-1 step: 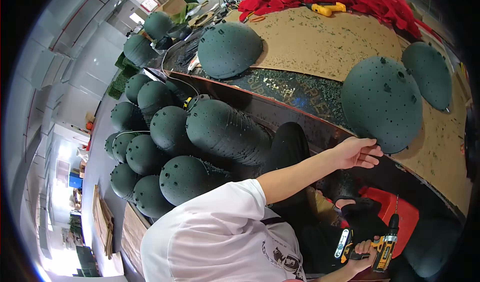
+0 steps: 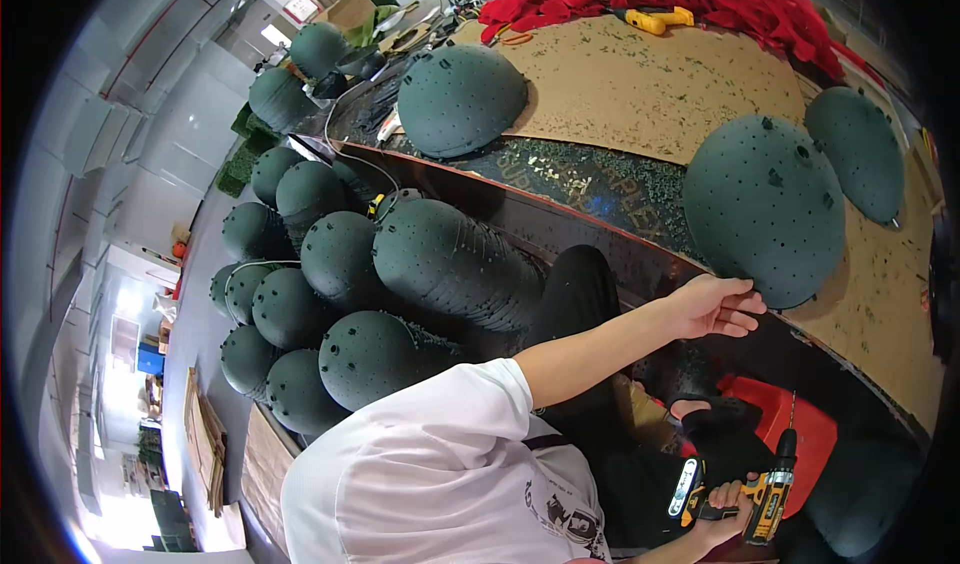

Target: Drilling multiple holes into green plastic semi-spherical shells using a power drill on a factory workbench.

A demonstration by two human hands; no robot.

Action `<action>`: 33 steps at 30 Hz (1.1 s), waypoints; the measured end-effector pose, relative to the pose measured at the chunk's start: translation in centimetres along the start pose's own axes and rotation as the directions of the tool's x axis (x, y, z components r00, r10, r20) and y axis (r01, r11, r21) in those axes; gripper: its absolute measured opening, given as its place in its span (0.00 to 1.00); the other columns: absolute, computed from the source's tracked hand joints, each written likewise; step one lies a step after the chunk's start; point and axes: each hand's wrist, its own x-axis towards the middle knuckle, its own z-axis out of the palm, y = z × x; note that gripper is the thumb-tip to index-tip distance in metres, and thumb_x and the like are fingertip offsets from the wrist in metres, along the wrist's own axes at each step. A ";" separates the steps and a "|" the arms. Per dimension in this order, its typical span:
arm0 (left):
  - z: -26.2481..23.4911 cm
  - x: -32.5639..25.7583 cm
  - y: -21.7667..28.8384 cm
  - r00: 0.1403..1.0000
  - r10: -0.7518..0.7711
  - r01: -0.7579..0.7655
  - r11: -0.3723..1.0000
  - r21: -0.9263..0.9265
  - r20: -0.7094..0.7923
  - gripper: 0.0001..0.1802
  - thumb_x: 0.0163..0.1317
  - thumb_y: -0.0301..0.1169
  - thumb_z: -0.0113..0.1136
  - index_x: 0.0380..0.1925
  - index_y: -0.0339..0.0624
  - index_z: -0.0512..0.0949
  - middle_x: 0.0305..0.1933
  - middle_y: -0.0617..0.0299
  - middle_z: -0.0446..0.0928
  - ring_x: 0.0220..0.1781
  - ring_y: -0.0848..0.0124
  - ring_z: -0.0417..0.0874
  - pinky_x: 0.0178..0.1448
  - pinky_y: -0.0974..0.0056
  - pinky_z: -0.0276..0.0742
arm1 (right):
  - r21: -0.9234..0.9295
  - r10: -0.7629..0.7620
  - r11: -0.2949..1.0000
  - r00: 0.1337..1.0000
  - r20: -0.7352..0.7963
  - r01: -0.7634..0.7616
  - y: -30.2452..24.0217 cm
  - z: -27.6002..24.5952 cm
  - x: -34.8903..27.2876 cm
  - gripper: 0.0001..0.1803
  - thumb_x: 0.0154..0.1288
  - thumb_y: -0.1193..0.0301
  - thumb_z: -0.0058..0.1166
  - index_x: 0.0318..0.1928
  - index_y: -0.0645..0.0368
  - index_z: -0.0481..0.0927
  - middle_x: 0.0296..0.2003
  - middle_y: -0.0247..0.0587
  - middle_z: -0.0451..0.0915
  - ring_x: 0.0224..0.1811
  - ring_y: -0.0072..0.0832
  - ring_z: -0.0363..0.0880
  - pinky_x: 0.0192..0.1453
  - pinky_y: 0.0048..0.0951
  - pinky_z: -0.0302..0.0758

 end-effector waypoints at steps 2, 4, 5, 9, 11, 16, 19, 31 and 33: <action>0.4 -0.1 0.2 1.000 0.014 -0.014 1.000 0.014 -0.011 0.14 0.75 0.39 0.52 0.44 0.40 0.78 0.42 0.63 0.84 0.39 0.67 0.87 0.44 0.63 0.84 | -0.012 0.017 1.000 1.000 0.002 -0.017 0.0 0.1 -0.1 0.20 0.68 0.75 0.42 0.60 0.61 0.67 0.22 0.29 0.55 0.21 0.18 0.53 0.25 0.21 0.59; 0.9 -0.3 0.2 0.999 0.022 -0.021 1.000 0.021 -0.026 0.13 0.74 0.39 0.52 0.44 0.41 0.78 0.41 0.63 0.84 0.38 0.68 0.87 0.43 0.63 0.84 | -0.015 0.011 1.000 0.999 0.030 -0.011 -0.1 0.2 -0.2 0.21 0.68 0.74 0.44 0.60 0.60 0.64 0.22 0.30 0.57 0.20 0.18 0.56 0.25 0.20 0.62; 1.0 -0.3 0.2 0.999 0.013 -0.011 1.000 0.025 -0.045 0.13 0.74 0.38 0.51 0.44 0.41 0.78 0.40 0.63 0.84 0.37 0.68 0.87 0.42 0.63 0.84 | 0.029 0.011 1.000 0.998 0.069 -0.013 -0.1 0.1 -0.2 0.21 0.68 0.75 0.44 0.60 0.61 0.63 0.22 0.30 0.58 0.20 0.18 0.56 0.25 0.20 0.62; 1.2 -0.5 -0.2 0.998 0.008 -0.008 1.000 -0.003 -0.069 0.12 0.71 0.37 0.50 0.42 0.41 0.77 0.38 0.62 0.83 0.33 0.67 0.86 0.39 0.62 0.83 | 0.004 0.019 1.000 0.999 0.042 -0.019 -0.3 -0.4 -0.2 0.20 0.68 0.75 0.44 0.60 0.62 0.63 0.22 0.30 0.58 0.20 0.19 0.56 0.25 0.21 0.63; 1.2 -0.6 -0.5 0.997 0.038 -0.037 0.999 0.022 -0.061 0.12 0.71 0.38 0.50 0.42 0.41 0.77 0.38 0.61 0.83 0.33 0.67 0.86 0.39 0.62 0.83 | -0.004 -0.016 1.000 0.990 0.137 0.017 -0.4 -0.5 -0.4 0.20 0.68 0.75 0.44 0.60 0.62 0.63 0.22 0.30 0.58 0.20 0.19 0.57 0.25 0.21 0.62; 1.1 -0.9 -0.6 0.995 0.076 -0.067 0.988 0.141 -0.058 0.12 0.70 0.37 0.51 0.42 0.40 0.77 0.37 0.59 0.82 0.32 0.67 0.86 0.38 0.62 0.83 | 0.001 -0.014 1.000 1.000 0.025 0.014 -0.5 -0.2 -1.1 0.21 0.68 0.75 0.45 0.60 0.63 0.64 0.22 0.31 0.58 0.21 0.19 0.56 0.25 0.21 0.62; 1.0 -1.2 -0.8 0.993 0.115 -0.106 0.972 0.212 -0.033 0.13 0.70 0.38 0.53 0.40 0.39 0.78 0.37 0.59 0.82 0.31 0.69 0.85 0.39 0.62 0.83 | -0.001 -0.025 1.000 0.999 0.020 0.025 -0.3 0.4 -1.2 0.22 0.67 0.74 0.46 0.60 0.62 0.64 0.22 0.31 0.57 0.20 0.19 0.56 0.25 0.21 0.61; -6.3 -2.0 -2.5 0.924 0.382 -0.076 0.185 0.980 -0.001 0.20 0.68 0.37 0.62 0.52 0.33 0.78 0.44 0.50 0.85 0.39 0.65 0.87 0.44 0.62 0.82 | 0.034 0.029 0.999 0.999 -0.043 -0.028 0.8 0.1 -0.2 0.22 0.61 0.74 0.50 0.57 0.60 0.68 0.21 0.29 0.57 0.20 0.20 0.55 0.26 0.23 0.58; -5.8 -1.5 -2.2 0.956 0.284 -0.110 0.574 0.811 -0.072 0.25 0.70 0.36 0.61 0.61 0.31 0.70 0.56 0.50 0.80 0.48 0.65 0.85 0.52 0.62 0.82 | 0.031 0.039 0.999 0.998 -0.042 -0.038 0.8 0.7 0.0 0.21 0.61 0.74 0.49 0.56 0.59 0.68 0.21 0.30 0.58 0.20 0.21 0.57 0.26 0.24 0.59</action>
